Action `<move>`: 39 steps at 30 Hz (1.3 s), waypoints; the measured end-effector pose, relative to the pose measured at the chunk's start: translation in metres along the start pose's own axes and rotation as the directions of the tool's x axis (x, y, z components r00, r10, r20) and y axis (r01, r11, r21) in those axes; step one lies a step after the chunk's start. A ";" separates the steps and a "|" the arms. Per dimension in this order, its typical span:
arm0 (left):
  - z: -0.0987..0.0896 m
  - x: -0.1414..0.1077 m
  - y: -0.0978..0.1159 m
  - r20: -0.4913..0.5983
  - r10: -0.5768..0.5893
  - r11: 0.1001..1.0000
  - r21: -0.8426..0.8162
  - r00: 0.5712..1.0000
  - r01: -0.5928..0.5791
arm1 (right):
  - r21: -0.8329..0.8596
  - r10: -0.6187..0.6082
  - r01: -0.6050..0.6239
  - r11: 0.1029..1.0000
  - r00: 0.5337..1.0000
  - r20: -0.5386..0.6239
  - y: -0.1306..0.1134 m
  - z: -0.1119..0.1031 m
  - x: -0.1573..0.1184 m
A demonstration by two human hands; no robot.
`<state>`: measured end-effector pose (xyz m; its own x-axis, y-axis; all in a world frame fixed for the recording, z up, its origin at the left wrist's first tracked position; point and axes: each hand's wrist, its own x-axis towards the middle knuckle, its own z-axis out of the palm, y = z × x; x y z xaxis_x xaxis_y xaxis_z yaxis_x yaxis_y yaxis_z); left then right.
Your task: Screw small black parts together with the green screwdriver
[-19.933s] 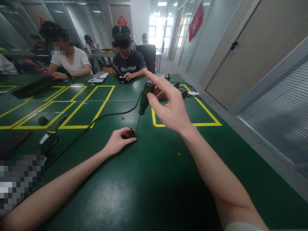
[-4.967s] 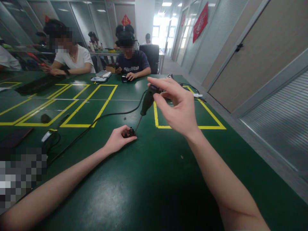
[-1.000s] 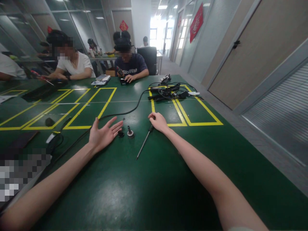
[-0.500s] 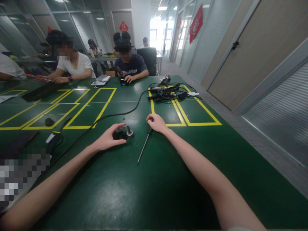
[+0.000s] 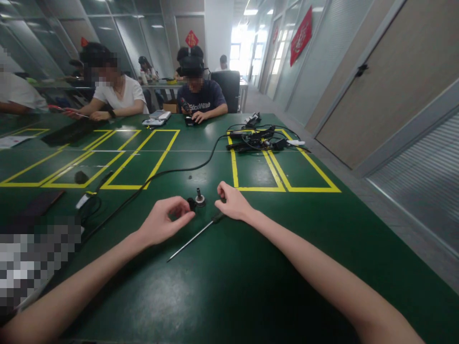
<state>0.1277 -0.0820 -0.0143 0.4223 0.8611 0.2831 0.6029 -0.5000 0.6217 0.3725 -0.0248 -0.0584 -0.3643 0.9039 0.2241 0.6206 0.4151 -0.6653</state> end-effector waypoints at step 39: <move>-0.043 0.004 -0.066 -0.099 -0.789 0.315 -0.913 0.606 0.260 | 0.105 -0.353 0.337 0.935 0.906 0.233 0.006 0.023 0.058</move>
<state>0.0599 -0.0417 -0.0230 -0.2872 0.9256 -0.2467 -0.3184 0.1507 0.9359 0.3389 0.0272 -0.0661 -0.7112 0.6484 0.2716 0.3844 0.6823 -0.6219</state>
